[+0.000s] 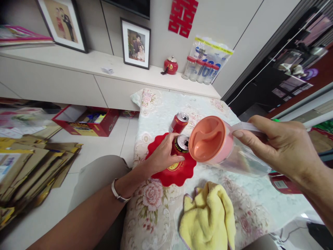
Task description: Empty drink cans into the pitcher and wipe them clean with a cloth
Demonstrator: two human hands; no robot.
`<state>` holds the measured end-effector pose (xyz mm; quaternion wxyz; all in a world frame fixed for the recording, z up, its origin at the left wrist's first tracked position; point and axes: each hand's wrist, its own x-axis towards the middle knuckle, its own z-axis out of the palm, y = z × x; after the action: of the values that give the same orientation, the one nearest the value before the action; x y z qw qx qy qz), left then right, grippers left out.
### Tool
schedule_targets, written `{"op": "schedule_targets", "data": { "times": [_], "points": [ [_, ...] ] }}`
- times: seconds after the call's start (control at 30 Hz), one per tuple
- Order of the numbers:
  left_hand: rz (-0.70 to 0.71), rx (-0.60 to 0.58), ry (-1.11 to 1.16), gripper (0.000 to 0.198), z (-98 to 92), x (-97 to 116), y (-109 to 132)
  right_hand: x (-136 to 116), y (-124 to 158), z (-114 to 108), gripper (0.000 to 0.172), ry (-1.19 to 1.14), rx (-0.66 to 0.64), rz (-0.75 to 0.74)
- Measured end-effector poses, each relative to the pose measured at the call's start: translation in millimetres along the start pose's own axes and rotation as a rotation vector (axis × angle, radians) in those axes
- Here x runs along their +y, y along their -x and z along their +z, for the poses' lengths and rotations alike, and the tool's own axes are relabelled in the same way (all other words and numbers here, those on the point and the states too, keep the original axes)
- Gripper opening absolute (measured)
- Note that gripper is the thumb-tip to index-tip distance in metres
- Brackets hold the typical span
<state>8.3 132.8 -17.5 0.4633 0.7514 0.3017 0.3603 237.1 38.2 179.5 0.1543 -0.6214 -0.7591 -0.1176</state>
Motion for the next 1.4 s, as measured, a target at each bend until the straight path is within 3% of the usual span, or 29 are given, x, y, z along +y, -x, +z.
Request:
{"op": "schedule_targets", "data": {
  "times": [0.23, 1.4],
  "points": [
    [-0.001, 0.000, -0.008, 0.065, 0.7, 0, 0, -3, 2, 0, 0.048, -0.010, 0.036, 0.121],
    [-0.001, 0.004, -0.007, 0.067, 0.8, -1, 0, -9, 2, -1, 0.041, -0.058, 0.043, 0.131]
  ]
}}
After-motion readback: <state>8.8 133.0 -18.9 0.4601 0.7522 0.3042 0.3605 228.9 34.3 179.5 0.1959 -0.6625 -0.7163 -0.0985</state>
